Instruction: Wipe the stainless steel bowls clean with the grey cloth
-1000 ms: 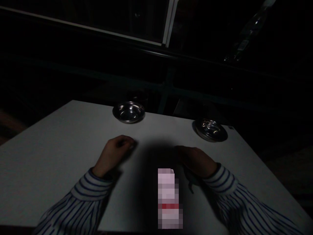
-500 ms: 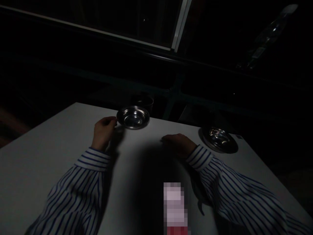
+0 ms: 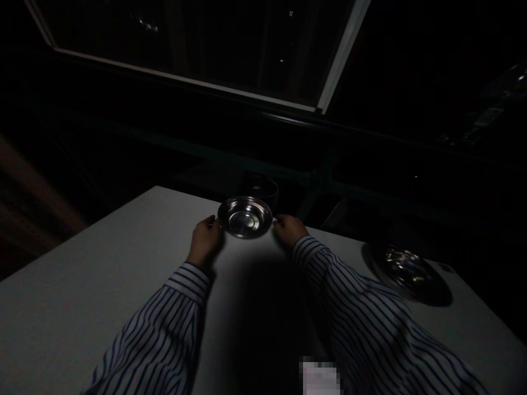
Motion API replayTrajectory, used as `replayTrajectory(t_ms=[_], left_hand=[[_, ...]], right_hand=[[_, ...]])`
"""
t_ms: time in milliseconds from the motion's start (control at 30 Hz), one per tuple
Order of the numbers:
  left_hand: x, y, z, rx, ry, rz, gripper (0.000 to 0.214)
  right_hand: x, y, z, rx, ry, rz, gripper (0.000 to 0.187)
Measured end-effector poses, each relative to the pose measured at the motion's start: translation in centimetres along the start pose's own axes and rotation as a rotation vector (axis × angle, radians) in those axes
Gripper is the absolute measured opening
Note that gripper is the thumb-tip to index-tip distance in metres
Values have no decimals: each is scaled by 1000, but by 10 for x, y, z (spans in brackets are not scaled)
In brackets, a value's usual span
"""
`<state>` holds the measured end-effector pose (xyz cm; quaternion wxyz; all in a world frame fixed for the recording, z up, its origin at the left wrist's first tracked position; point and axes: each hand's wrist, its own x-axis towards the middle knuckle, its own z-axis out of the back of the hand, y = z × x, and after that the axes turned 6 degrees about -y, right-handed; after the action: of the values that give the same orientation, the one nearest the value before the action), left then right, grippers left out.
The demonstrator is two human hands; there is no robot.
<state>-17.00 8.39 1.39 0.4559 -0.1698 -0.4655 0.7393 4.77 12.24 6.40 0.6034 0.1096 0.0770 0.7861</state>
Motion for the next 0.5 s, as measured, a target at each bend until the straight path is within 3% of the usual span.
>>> replayTrajectory(t_ms=[200,500], left_hand=[[12,-1,-2,90,51,-61,45],[11,1,-5,228,69,-154,40]], right_hand=[[41,-5,-17,88,-13,-150,32],[61,-6,-27,207,-23,-244,29]])
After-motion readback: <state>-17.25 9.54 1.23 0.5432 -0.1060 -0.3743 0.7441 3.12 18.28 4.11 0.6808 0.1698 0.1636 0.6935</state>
